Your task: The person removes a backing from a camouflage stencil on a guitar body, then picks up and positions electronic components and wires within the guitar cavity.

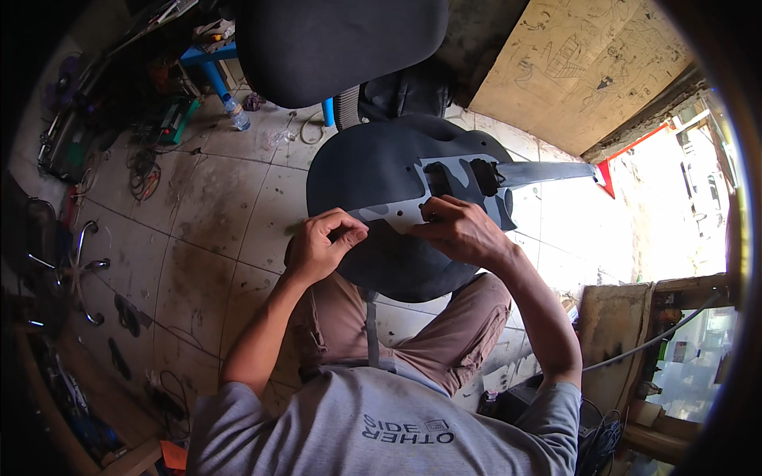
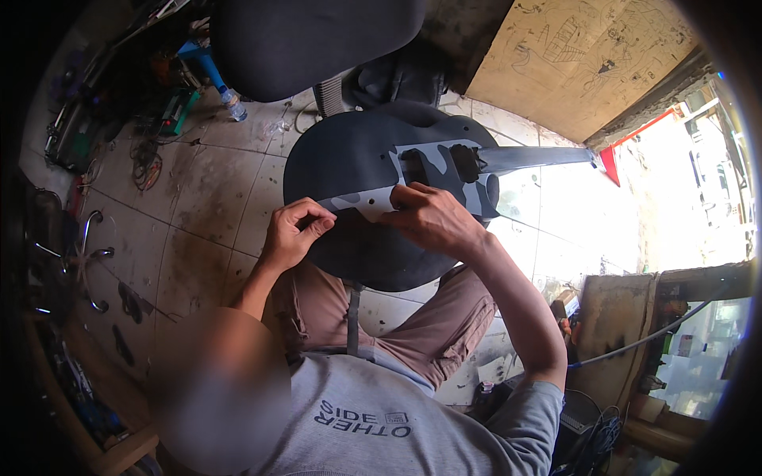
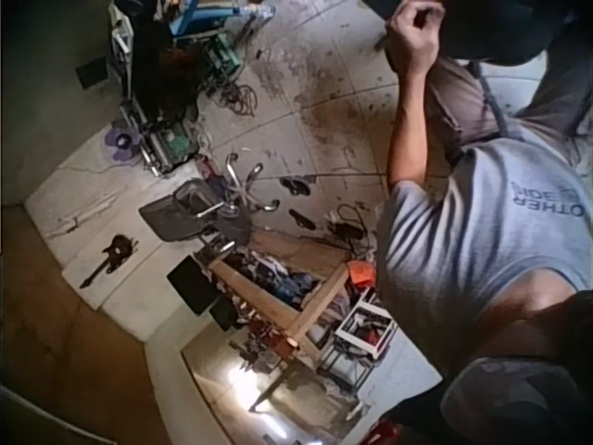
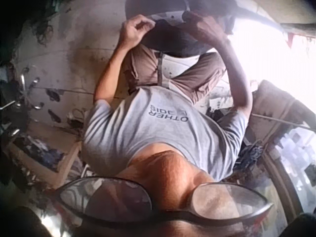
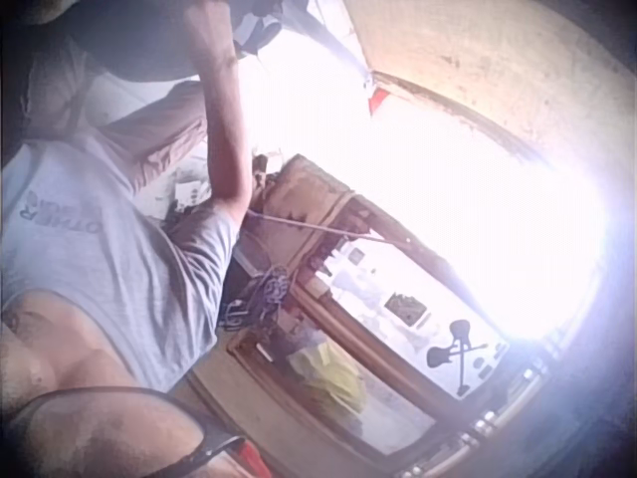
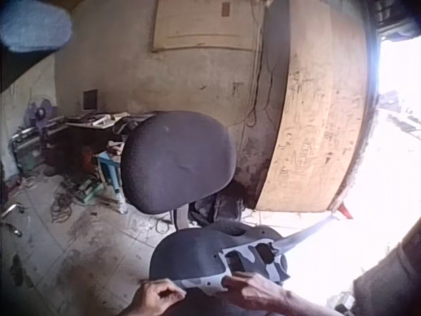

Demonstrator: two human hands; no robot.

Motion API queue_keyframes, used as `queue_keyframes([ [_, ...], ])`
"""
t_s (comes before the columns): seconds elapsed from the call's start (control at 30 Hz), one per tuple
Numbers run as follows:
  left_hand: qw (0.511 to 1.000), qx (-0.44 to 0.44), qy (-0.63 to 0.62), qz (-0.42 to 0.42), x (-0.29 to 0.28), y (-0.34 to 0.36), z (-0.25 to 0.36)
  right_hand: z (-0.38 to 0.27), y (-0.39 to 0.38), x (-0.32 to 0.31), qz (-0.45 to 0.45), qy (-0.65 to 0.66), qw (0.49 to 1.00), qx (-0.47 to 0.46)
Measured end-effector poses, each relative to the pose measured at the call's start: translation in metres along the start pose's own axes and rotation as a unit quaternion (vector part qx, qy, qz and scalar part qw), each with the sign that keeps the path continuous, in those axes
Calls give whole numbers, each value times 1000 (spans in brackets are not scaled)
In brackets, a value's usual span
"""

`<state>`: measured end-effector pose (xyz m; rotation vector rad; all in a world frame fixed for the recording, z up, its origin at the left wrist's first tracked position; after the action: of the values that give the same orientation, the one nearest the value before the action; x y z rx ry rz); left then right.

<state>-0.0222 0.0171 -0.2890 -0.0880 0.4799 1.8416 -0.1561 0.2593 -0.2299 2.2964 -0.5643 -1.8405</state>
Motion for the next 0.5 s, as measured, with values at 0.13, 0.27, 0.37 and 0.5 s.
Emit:
queue_keyframes([
  [0.13, 999, 33, 4, 15, 0, 0, -6, 1, 3, 3, -8, -19, 999, -37],
  [0.27, 1000, 27, 9, 12, 0, -1, -5, 1, 5, 0, 8, -16, 998, -60],
  [0.37, 1000, 27, 10, 9, -1, -1, -5, 5, 1, 5, 4, -16, 998, -58],
  [0.5, 999, 33, 3, 8, 0, 0, -6, 7, -1, 0, -11, 9, 1000, -14],
])
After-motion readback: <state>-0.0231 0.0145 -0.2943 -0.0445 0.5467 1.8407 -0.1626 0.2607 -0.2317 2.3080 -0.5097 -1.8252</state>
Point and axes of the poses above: each hand's wrist, its own y-axis towards the middle knuckle, its own x-axis out of the palm, z = x × y, the point moved 2 cm from there along y, towards the middle knuckle, and after that the axes turned 6 degrees about z, right-handed, at the moved point
